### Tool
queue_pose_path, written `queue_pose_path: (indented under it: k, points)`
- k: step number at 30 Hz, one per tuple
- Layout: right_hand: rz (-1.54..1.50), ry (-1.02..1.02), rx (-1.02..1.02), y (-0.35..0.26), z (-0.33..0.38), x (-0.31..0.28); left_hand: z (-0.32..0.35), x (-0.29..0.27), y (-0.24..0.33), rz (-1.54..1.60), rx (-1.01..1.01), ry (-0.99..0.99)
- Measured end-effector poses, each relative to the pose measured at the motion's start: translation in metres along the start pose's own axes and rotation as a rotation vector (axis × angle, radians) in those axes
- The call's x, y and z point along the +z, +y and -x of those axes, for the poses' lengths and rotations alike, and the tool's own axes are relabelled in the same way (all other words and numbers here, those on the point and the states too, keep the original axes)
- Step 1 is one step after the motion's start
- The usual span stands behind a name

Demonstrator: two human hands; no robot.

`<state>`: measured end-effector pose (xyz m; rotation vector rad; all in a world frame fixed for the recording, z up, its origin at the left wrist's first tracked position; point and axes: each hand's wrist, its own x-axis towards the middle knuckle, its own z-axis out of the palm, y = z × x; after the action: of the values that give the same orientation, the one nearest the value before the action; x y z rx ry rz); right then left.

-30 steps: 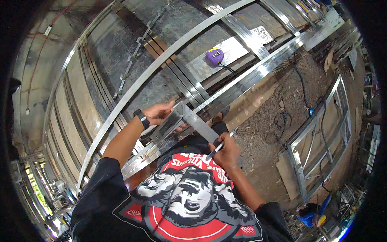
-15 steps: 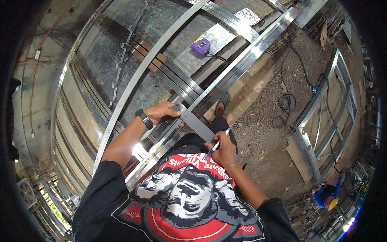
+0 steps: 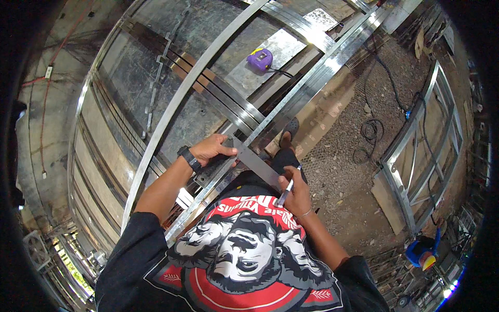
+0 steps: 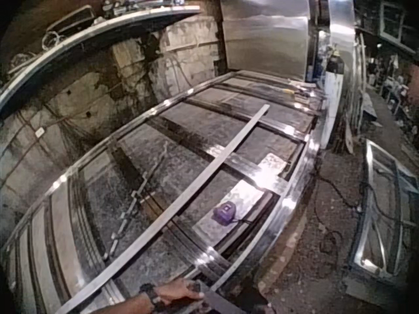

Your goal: The person measures a metal frame with a tape measure and marks it with a marker. They then use a square tool to draw lines on the frame.

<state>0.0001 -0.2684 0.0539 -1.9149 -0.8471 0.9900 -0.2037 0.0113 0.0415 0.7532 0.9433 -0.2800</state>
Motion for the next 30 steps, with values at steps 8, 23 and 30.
queue_pose_path:
  k: [8, 23, 30]
  points:
    - [-0.124, 0.129, -0.17, -0.02, -0.04, 0.012, -0.005, -0.002, -0.01, -0.017, 0.025, 0.006]
    - [-0.417, -0.023, -0.166, -0.02, -0.063, 0.055, -0.007, 0.0, -0.011, -0.028, 0.001, 0.023]
    - [-0.407, -0.03, -0.181, -0.02, -0.063, 0.054, -0.01, -0.003, -0.013, -0.005, 0.013, -0.009]
